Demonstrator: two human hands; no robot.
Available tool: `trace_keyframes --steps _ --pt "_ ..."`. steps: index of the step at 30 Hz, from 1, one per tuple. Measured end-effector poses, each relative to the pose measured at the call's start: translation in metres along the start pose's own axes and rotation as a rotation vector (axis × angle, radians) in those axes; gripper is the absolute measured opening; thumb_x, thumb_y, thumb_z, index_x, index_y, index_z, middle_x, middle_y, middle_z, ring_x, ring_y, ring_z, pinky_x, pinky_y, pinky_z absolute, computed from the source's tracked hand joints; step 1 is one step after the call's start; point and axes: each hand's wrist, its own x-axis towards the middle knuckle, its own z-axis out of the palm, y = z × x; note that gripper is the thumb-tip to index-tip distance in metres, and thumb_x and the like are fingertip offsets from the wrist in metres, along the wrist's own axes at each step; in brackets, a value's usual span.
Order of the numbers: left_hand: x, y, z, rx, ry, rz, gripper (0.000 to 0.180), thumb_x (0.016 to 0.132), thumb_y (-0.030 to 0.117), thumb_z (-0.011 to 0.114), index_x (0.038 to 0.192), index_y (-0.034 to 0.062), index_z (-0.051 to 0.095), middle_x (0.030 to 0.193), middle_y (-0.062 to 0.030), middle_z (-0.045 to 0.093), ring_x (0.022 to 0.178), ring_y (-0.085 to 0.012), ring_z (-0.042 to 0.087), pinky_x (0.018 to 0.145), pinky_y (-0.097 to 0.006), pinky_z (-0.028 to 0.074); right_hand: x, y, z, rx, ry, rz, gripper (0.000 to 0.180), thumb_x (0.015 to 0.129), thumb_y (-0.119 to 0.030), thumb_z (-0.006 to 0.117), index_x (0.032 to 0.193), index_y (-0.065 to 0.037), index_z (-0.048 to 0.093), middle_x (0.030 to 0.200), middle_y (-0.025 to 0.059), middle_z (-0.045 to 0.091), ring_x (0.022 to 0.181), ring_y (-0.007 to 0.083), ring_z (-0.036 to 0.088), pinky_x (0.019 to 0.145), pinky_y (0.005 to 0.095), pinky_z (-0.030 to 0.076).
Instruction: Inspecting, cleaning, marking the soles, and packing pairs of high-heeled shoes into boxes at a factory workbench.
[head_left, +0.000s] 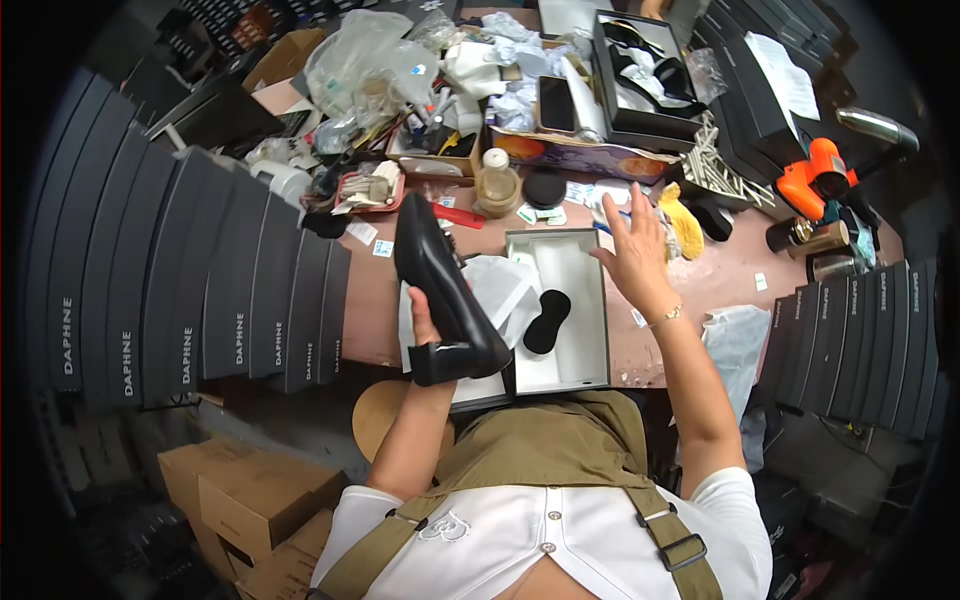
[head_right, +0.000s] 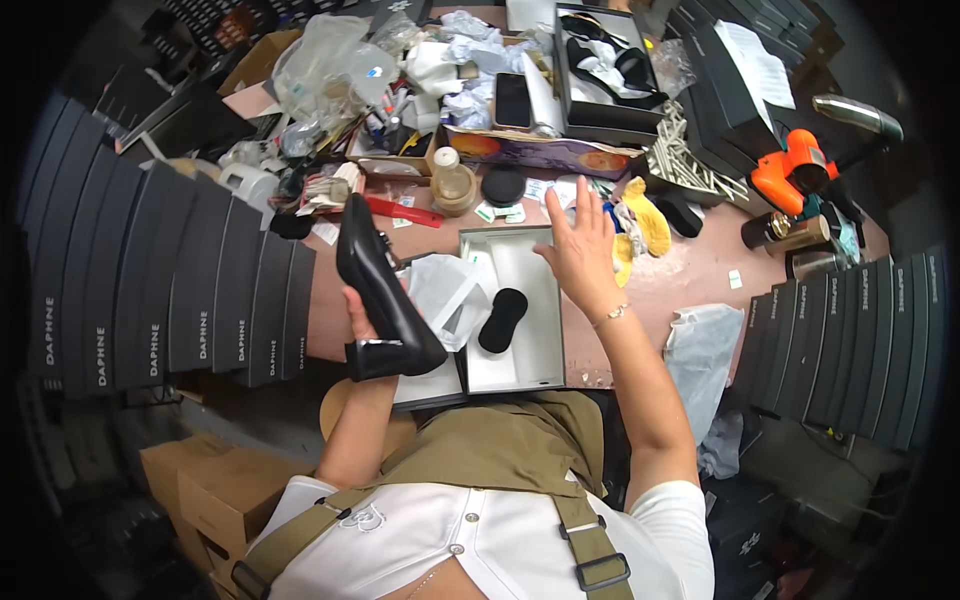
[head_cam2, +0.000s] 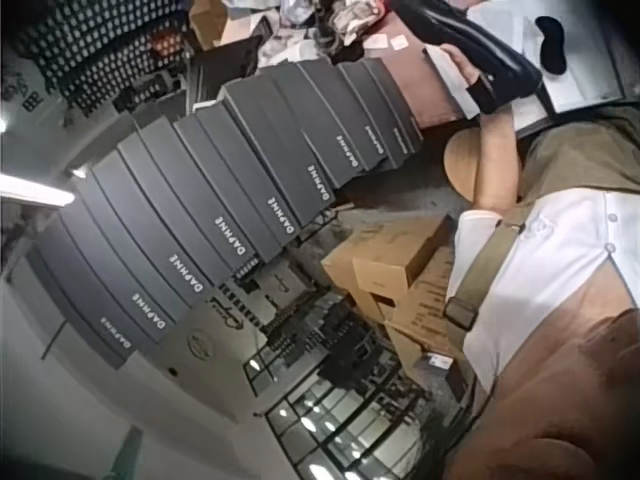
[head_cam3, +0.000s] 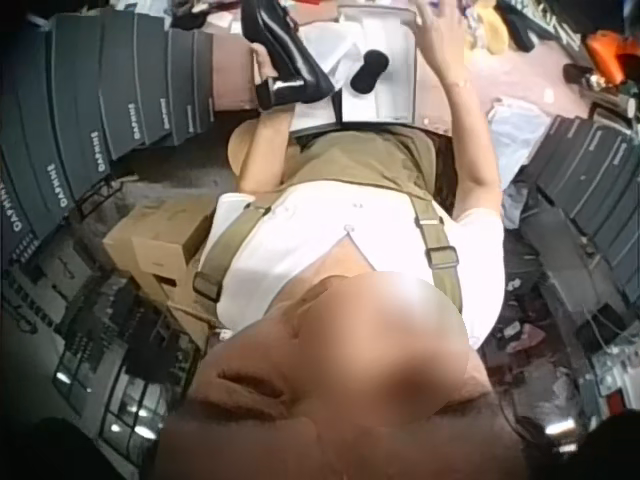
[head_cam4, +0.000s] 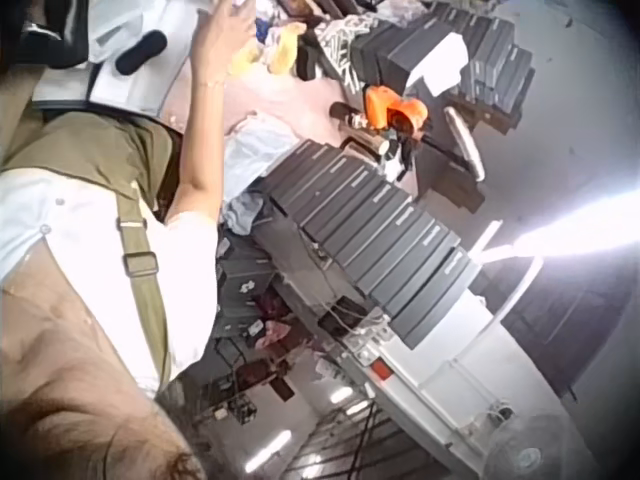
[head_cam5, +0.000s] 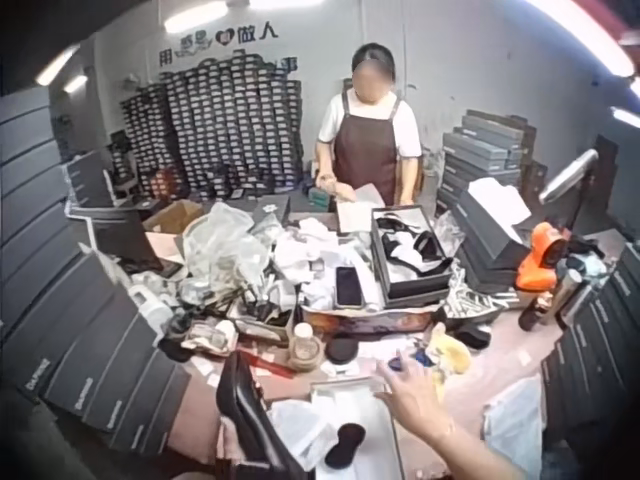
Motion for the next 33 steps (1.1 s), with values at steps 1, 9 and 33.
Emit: trace_keyframes --steps 1,9,33 --pt "-0.003 0.002 -0.007 -0.029 -0.065 -0.022 0.068 0.078 0.066 0.059 0.112 0.0063 0.060 0.097 -0.0072 0.067 0.079 -0.0209 0.067 0.071 -0.034 0.058 0.000 -0.005 0.002 0.172 0.004 0.015 0.075 0.077 -0.027 0.073 0.140 -0.010 0.036 0.141 0.0241 0.036 0.123 0.0407 0.043 0.099 0.0447 0.037" --pt "-0.004 -0.018 0.045 1.053 -0.440 0.239 0.077 0.074 0.053 0.073 0.127 0.0011 0.049 0.118 -0.0115 0.059 0.104 -0.0258 0.060 0.100 -0.044 0.035 -0.091 -0.081 0.001 1.989 -0.892 0.441 0.098 0.066 -0.052 0.079 0.138 0.000 0.037 0.126 0.0106 0.054 0.119 0.0210 0.051 0.099 0.0331 0.041" --pt "-0.045 0.082 0.036 1.768 -0.163 0.856 0.016 0.074 0.000 0.064 0.090 0.0003 0.063 0.082 -0.0120 0.060 0.076 -0.0302 0.061 0.070 -0.036 0.048 -0.119 -0.108 -0.032 1.712 -0.760 0.421 0.054 0.087 -0.033 0.061 0.128 0.001 0.050 0.111 0.0141 0.062 0.093 0.0189 0.061 0.072 0.0272 0.050"
